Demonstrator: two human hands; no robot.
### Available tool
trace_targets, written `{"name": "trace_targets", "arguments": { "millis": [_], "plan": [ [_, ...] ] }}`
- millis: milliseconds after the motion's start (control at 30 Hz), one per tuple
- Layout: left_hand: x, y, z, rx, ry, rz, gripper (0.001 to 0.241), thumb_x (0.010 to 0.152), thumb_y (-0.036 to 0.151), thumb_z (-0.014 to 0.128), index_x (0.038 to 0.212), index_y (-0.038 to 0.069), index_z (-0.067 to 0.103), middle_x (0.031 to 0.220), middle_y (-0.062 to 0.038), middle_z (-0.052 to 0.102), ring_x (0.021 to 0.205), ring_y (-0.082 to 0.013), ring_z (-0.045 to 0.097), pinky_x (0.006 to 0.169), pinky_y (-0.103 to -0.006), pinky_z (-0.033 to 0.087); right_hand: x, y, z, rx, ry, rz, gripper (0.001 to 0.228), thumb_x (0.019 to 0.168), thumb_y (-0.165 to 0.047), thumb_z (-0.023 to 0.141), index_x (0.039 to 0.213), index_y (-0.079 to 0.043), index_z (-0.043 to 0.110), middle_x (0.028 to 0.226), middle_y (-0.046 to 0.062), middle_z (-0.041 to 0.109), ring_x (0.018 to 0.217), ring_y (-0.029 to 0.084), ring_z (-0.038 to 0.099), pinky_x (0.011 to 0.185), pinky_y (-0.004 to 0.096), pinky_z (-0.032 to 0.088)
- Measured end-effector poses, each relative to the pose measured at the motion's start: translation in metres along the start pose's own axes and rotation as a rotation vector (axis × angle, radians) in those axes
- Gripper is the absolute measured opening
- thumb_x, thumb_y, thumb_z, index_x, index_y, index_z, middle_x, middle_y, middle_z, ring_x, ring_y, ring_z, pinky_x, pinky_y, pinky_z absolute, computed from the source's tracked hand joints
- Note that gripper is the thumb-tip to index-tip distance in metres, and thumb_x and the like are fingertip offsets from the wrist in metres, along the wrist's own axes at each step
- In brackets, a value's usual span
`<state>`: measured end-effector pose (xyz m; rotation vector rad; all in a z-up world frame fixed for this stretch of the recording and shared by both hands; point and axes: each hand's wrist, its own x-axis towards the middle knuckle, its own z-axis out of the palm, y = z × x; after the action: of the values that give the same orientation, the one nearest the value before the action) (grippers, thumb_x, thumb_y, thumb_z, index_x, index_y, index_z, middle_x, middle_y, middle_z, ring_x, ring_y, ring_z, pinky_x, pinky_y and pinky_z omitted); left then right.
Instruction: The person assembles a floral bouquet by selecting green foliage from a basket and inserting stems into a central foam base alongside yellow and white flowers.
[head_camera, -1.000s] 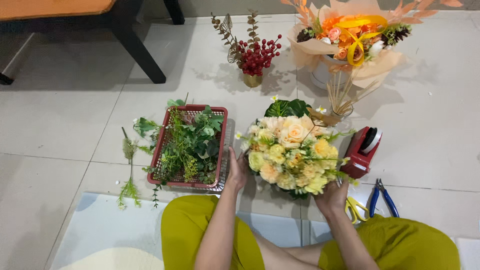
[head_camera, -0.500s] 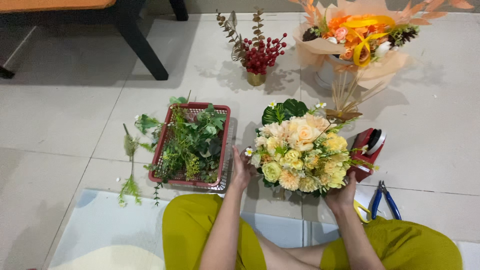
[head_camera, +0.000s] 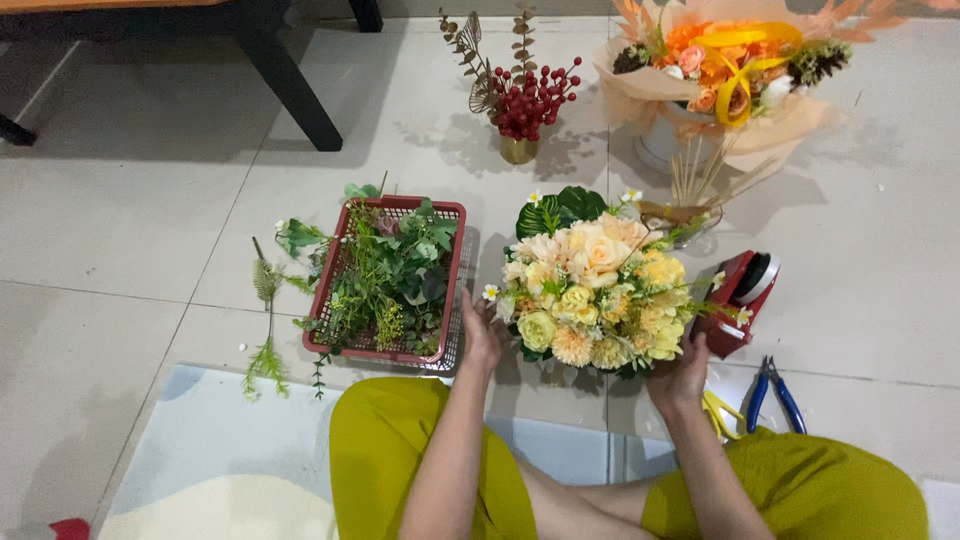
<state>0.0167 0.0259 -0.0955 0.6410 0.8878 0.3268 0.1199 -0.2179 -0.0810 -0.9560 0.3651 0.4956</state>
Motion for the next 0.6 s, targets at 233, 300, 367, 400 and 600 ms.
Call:
{"name": "trace_targets", "arguments": {
  "millis": [233, 300, 367, 400, 600],
  "plan": [
    [-0.007, 0.0, -0.007, -0.119, 0.07, -0.024, 0.068, 0.079, 0.067, 0.032, 0.112, 0.011, 0.049, 0.096, -0.01, 0.047, 0.082, -0.0239, 0.045, 0.071, -0.0386, 0.037, 0.028, -0.003, -0.056, -0.008, 0.088, -0.051, 0.056, 0.08, -0.061, 0.04, 0.118, -0.022, 0.051, 0.099, 0.001, 0.052, 0.085, 0.019, 0.049, 0.075, 0.036, 0.039],
    [0.003, -0.01, -0.013, -0.238, -0.024, -0.126, 0.064, 0.077, 0.069, 0.035, 0.107, 0.014, 0.05, 0.092, -0.011, 0.047, 0.079, -0.0272, 0.046, 0.065, -0.0391, 0.037, -0.004, -0.019, -0.029, -0.04, -0.071, 0.06, 0.066, 0.079, -0.067, 0.032, 0.127, -0.023, 0.04, 0.101, 0.007, 0.048, 0.088, 0.029, 0.048, 0.082, 0.046, 0.032],
    [-0.026, 0.006, -0.001, -0.249, -0.032, -0.097, 0.067, 0.077, 0.069, 0.035, 0.109, 0.012, 0.048, 0.088, -0.009, 0.042, 0.077, -0.0257, 0.045, 0.064, -0.0366, 0.037, -0.036, -0.04, -0.006, -0.077, -0.113, 0.066, 0.07, 0.079, -0.065, 0.025, 0.133, -0.021, 0.029, 0.117, 0.011, 0.036, 0.106, 0.032, 0.036, 0.092, 0.049, 0.023],
    [-0.041, 0.014, 0.004, -0.261, -0.037, -0.071, 0.07, 0.076, 0.07, 0.036, 0.112, 0.011, 0.045, 0.085, -0.007, 0.037, 0.076, -0.0241, 0.043, 0.063, -0.0341, 0.036, -0.052, -0.051, 0.005, -0.115, -0.152, 0.076, 0.074, 0.08, -0.063, 0.017, 0.139, -0.019, 0.019, 0.134, 0.016, 0.025, 0.124, 0.036, 0.025, 0.102, 0.053, 0.013],
    [0.009, 0.017, -0.054, -0.366, 0.182, 0.011, 0.042, 0.084, 0.05, 0.031, 0.088, 0.015, 0.054, 0.074, -0.003, 0.055, 0.063, -0.0192, 0.053, 0.054, -0.0319, 0.038, -0.024, -0.068, -0.067, -0.141, 0.011, 0.052, 0.047, 0.086, -0.059, 0.029, 0.116, -0.023, 0.037, 0.114, 0.01, 0.047, 0.097, 0.027, 0.048, 0.076, 0.039, 0.036]
  ]
}}
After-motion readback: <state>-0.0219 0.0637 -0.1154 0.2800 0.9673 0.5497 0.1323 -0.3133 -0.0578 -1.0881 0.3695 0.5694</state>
